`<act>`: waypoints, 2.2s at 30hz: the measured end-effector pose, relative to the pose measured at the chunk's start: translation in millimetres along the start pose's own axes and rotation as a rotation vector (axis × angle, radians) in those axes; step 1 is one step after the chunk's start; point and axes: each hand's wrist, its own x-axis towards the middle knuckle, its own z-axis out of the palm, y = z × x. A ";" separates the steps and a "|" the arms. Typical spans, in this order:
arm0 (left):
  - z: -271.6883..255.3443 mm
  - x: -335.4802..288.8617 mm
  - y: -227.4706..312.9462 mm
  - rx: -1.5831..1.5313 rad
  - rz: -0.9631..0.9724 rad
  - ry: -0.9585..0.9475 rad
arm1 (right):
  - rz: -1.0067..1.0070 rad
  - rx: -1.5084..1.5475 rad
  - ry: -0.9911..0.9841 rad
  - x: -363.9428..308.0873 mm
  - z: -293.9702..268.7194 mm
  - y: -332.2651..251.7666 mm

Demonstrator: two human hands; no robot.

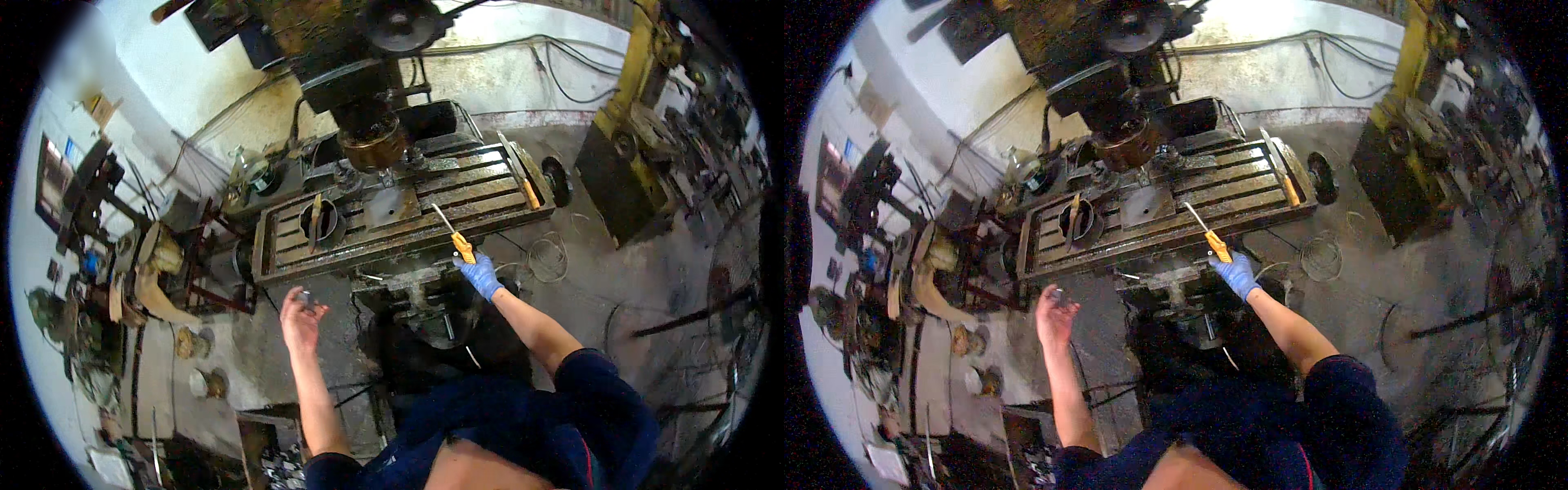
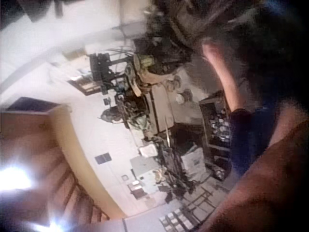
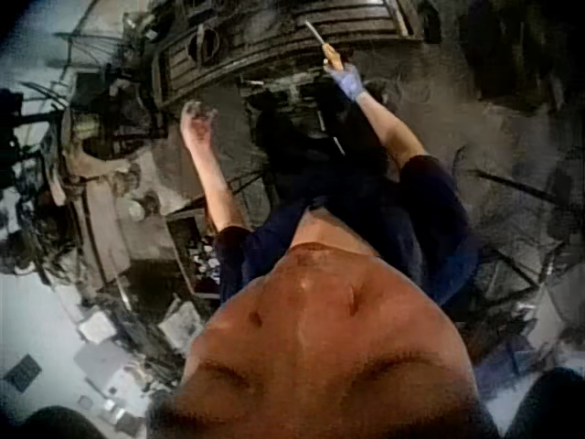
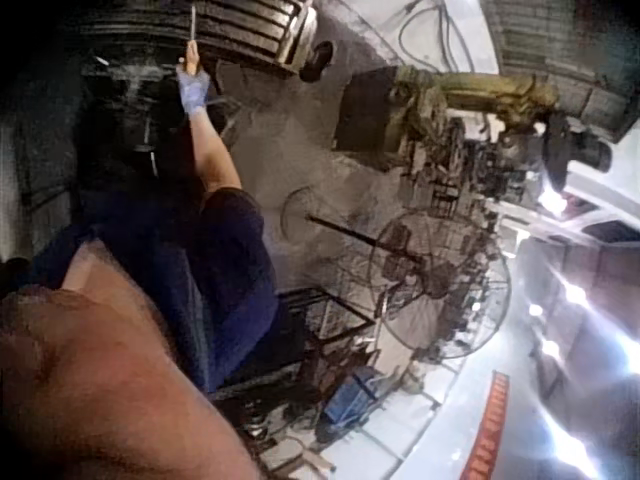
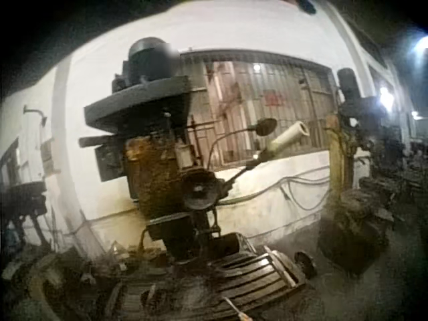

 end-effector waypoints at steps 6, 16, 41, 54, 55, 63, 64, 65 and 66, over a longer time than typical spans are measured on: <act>-10.1 -9.5 -4.1 0.223 -0.042 -0.049 | -0.681 -0.350 0.448 -65.6 -51.3 -109.7; -26.9 -30.1 -5.2 0.262 -0.071 0.037 | -0.218 -1.189 -0.183 -54.5 -49.1 -213.9; 116.6 31.9 -72.7 0.644 -0.215 -0.386 | -0.350 -1.014 -0.551 -106.5 -86.3 -174.7; 149.1 98.6 -64.5 1.493 0.369 -0.457 | -0.345 -0.761 -0.080 5.8 -53.4 -97.9; 154.1 104.7 -66.2 1.523 0.380 -0.455 | -0.310 -0.757 -0.014 1.8 -50.7 -85.6; 162.1 171.7 -94.7 1.512 0.657 -0.450 | -0.270 -0.505 0.079 -58.9 -75.5 -58.1; 165.1 178.3 -101.1 1.502 0.692 -0.462 | -0.247 -0.490 0.072 -62.2 -83.8 -49.0; 166.4 179.9 -103.6 1.578 0.713 -0.414 | -0.262 -0.407 0.088 -69.7 -88.9 -49.0; 165.4 179.9 -105.2 1.635 0.734 -0.376 | -0.276 -0.323 0.101 -78.1 -94.7 -50.7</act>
